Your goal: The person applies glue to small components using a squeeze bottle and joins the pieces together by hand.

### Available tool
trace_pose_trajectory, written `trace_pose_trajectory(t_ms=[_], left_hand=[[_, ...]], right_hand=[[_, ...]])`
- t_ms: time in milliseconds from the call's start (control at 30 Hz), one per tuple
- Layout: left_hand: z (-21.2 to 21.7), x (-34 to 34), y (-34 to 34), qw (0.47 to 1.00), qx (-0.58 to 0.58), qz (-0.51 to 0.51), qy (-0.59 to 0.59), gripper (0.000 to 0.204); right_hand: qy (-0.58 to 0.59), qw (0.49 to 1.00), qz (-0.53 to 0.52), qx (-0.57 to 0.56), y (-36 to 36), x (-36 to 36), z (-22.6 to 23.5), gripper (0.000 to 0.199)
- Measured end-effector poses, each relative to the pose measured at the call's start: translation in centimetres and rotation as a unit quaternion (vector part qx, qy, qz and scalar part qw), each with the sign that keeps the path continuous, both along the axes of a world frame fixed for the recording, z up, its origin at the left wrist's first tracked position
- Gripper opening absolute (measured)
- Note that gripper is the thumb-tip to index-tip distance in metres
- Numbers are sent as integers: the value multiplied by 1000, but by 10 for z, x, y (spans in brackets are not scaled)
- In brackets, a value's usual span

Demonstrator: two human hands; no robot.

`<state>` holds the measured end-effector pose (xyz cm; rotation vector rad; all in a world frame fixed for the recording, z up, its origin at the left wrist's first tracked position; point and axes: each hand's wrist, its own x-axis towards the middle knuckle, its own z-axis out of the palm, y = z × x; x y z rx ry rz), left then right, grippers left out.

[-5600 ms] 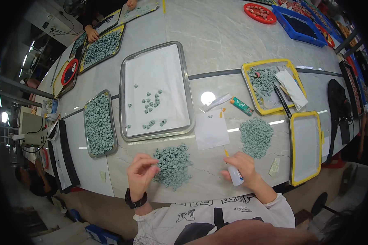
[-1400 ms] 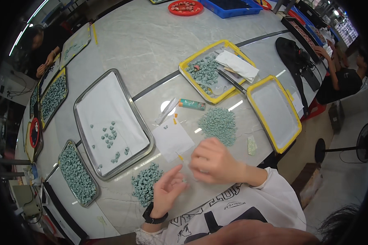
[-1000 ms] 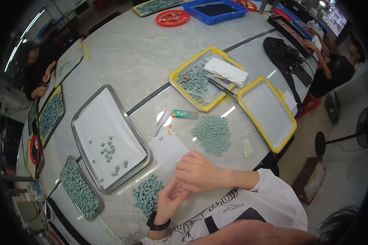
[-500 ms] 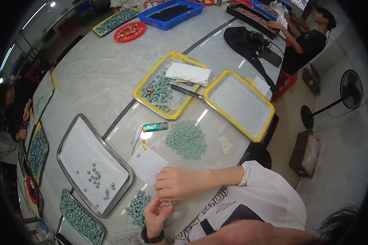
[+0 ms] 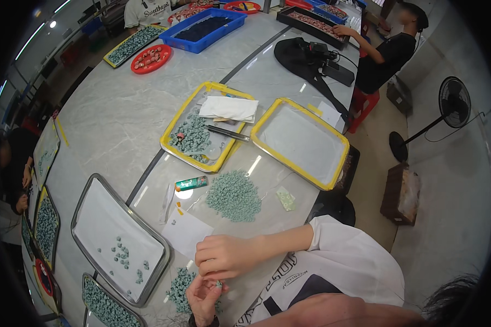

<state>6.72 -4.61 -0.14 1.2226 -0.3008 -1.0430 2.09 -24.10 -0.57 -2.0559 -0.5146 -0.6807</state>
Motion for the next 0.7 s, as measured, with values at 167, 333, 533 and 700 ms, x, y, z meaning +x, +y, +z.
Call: trace_pose_trajectory(t_ms=[167,333,533,700], left_hand=[[0,0,0,1000,9,-6,-10,34],[-1,3,3,999,-1,-40,0,29],[-10,-7,-7,973,-9,192,-124,29],[-4,-8,-18,967,-85,207,-125,27]], right_hand=[[24,1000,-1,-18,-1,-2,-2,14],[44,999,1,-11,1,-2,-1,13],[74,989,8,125,7,-4,3,11],[199,915,88,339,8,-5,6,9]])
